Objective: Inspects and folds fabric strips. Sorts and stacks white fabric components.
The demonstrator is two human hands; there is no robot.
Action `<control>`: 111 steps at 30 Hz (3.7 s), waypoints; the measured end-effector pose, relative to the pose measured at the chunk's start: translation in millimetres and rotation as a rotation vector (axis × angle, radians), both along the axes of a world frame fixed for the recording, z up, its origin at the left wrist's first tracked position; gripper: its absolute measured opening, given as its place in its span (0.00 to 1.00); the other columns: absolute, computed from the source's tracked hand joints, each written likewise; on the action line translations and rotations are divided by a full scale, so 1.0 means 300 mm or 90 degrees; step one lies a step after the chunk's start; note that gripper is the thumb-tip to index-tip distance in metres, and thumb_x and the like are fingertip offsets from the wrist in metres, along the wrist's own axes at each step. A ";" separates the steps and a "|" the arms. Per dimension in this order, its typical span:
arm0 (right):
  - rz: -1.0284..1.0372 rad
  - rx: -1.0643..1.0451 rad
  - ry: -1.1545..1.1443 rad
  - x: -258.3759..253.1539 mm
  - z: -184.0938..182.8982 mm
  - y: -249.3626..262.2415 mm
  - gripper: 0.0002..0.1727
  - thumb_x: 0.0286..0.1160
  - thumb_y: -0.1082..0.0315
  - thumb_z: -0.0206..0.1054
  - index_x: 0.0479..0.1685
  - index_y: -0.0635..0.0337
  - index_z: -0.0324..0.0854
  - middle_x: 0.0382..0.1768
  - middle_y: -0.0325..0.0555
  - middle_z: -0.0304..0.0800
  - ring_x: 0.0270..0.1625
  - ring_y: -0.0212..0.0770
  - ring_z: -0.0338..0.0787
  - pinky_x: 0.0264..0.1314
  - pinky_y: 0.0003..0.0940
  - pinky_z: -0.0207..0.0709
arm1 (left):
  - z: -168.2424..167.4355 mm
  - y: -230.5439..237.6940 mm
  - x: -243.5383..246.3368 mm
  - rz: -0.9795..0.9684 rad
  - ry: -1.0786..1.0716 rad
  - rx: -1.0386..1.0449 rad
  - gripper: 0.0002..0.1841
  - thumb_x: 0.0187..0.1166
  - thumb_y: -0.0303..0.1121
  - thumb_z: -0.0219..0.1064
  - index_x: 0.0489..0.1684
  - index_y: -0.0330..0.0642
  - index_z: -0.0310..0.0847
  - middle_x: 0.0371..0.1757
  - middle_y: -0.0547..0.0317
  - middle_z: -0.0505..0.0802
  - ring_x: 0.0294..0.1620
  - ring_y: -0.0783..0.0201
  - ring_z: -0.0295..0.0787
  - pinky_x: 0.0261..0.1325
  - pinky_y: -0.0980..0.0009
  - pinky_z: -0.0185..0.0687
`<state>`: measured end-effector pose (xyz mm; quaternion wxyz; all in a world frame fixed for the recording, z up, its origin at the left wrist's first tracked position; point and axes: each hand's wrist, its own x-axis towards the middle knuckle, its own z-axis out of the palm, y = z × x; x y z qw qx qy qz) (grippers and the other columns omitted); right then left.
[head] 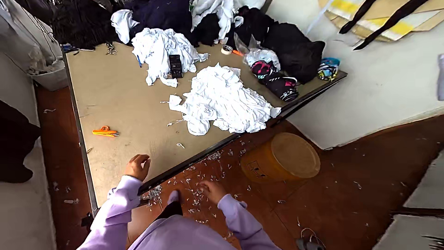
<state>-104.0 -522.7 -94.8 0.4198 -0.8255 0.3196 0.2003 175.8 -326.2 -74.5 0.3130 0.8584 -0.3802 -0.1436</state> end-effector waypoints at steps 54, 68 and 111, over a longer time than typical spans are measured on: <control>0.413 -0.241 -0.209 0.383 0.010 -1.437 0.25 0.80 0.53 0.68 0.68 0.62 0.85 0.70 0.59 0.86 0.87 0.67 0.66 0.85 0.85 0.35 | -0.065 -1.462 -0.174 -0.043 0.126 -0.095 0.25 0.87 0.39 0.56 0.71 0.28 0.81 0.67 0.41 0.91 0.70 0.47 0.89 0.74 0.47 0.81; 0.317 -0.023 0.023 0.217 0.289 -1.673 0.21 0.89 0.56 0.58 0.59 0.64 0.89 0.59 0.63 0.91 0.71 0.64 0.85 0.74 0.66 0.71 | -0.079 -2.049 0.205 -0.177 -0.001 0.130 0.40 0.80 0.54 0.69 0.91 0.49 0.63 0.78 0.34 0.82 0.81 0.30 0.74 0.81 0.28 0.60; -0.108 -0.189 -0.670 0.016 0.524 -1.462 0.15 0.89 0.55 0.59 0.42 0.50 0.87 0.33 0.22 0.88 0.36 0.13 0.85 0.41 0.12 0.81 | 0.118 -1.802 -0.164 -0.309 0.022 -0.127 0.27 0.58 0.16 0.76 0.63 0.34 0.88 0.57 0.36 0.94 0.62 0.35 0.90 0.65 0.32 0.79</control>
